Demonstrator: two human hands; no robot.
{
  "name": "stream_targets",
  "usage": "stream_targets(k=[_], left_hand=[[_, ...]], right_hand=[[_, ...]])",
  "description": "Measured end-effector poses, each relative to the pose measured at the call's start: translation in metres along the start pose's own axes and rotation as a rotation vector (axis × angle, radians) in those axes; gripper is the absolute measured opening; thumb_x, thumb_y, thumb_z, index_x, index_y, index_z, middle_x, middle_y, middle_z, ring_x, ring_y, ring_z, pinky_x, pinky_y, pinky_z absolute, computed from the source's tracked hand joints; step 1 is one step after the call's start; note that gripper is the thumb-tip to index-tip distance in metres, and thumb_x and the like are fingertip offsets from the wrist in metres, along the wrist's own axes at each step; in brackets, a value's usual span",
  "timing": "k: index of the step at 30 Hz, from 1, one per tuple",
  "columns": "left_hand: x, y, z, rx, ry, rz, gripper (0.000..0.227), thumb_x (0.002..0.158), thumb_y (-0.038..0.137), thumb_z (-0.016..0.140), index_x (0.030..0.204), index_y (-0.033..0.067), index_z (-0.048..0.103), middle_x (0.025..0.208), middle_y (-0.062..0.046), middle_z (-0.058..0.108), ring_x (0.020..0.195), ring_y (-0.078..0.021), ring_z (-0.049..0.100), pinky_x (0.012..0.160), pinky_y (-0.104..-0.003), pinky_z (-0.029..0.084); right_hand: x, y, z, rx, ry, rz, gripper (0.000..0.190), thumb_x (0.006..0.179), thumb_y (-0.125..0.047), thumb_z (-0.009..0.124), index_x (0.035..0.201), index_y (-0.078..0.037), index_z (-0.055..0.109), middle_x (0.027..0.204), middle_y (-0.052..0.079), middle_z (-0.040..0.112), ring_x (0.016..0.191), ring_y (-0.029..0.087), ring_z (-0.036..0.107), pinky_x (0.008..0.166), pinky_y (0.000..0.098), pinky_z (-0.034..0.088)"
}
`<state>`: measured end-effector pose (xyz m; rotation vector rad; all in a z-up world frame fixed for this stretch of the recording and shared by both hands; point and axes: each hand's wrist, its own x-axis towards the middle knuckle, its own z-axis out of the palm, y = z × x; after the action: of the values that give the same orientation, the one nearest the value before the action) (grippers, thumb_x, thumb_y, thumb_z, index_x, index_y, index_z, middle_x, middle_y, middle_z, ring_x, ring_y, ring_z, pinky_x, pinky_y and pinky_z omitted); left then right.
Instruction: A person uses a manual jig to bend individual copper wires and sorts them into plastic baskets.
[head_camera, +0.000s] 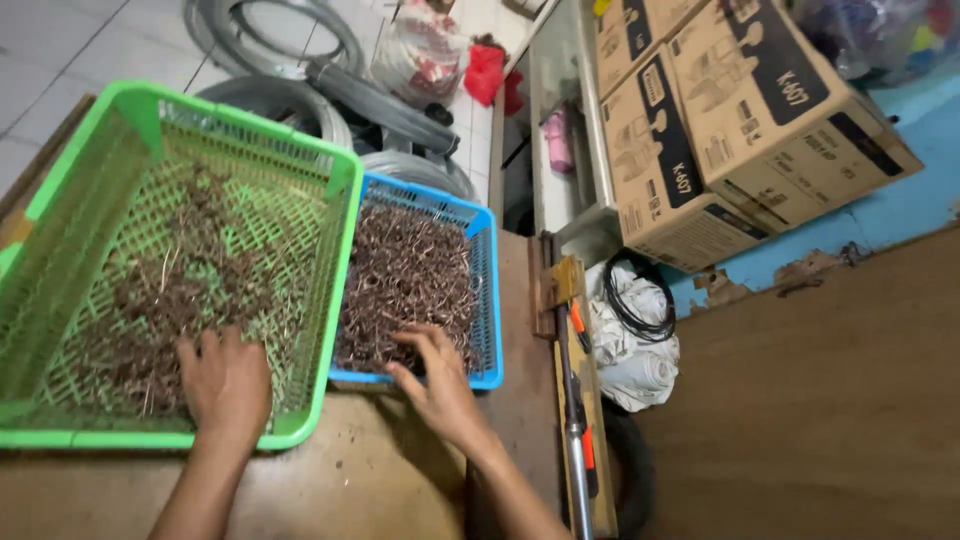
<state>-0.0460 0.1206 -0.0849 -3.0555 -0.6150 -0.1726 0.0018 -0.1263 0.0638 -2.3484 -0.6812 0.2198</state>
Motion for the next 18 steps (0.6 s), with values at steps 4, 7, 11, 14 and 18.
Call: stream_targets(k=[4, 7, 11, 14, 18], left_hand=[[-0.002, 0.006, -0.036, -0.004, 0.089, -0.03, 0.014, 0.087, 0.018, 0.064, 0.082, 0.0165, 0.077, 0.103, -0.005, 0.073, 0.089, -0.0212, 0.066, 0.102, -0.038, 0.045], [-0.001, 0.006, -0.049, -0.162, 0.194, -0.049, 0.015, 0.088, 0.01, 0.063, 0.093, 0.0107, 0.077, 0.096, -0.009, 0.074, 0.086, -0.0244, 0.068, 0.1, -0.039, 0.048], [0.005, 0.006, -0.057, -0.378, 0.351, -0.028, 0.01, 0.092, -0.001, 0.066, 0.096, 0.007, 0.071, 0.093, -0.012, 0.075, 0.074, -0.0216, 0.07, 0.099, -0.046, 0.058], [0.006, 0.011, -0.081, -0.452, 0.421, -0.019, 0.009, 0.094, -0.001, 0.069, 0.097, 0.0065, 0.071, 0.091, -0.01, 0.077, 0.074, -0.0202, 0.071, 0.096, -0.044, 0.06], [0.007, 0.024, -0.106, -0.87, 0.318, 0.038, 0.021, 0.094, 0.0, 0.07, 0.115, 0.0021, 0.071, 0.107, -0.015, 0.078, 0.073, -0.0232, 0.072, 0.075, -0.043, 0.062]], right_hand=[[0.003, -0.012, 0.012, -0.043, -0.068, 0.045, 0.044, 0.097, -0.033, 0.061, 0.133, -0.008, 0.061, 0.147, 0.019, 0.047, 0.134, 0.04, 0.047, 0.109, 0.0619, 0.041], [0.006, -0.015, 0.022, -0.037, -0.098, -0.054, 0.042, 0.097, -0.032, 0.06, 0.131, -0.008, 0.061, 0.147, 0.019, 0.05, 0.135, 0.038, 0.048, 0.11, 0.063, 0.04], [0.007, -0.024, 0.027, -0.023, -0.14, -0.082, 0.04, 0.098, -0.031, 0.059, 0.13, -0.007, 0.06, 0.146, 0.017, 0.049, 0.134, 0.038, 0.047, 0.111, 0.0631, 0.039], [0.006, -0.028, 0.027, -0.027, -0.137, -0.1, 0.04, 0.099, -0.032, 0.059, 0.13, -0.007, 0.061, 0.144, 0.017, 0.05, 0.133, 0.038, 0.048, 0.11, 0.0635, 0.039], [0.003, -0.043, 0.019, 0.03, -0.093, -0.117, 0.042, 0.1, -0.034, 0.055, 0.133, -0.007, 0.059, 0.141, 0.015, 0.055, 0.131, 0.034, 0.053, 0.111, 0.0583, 0.041]])
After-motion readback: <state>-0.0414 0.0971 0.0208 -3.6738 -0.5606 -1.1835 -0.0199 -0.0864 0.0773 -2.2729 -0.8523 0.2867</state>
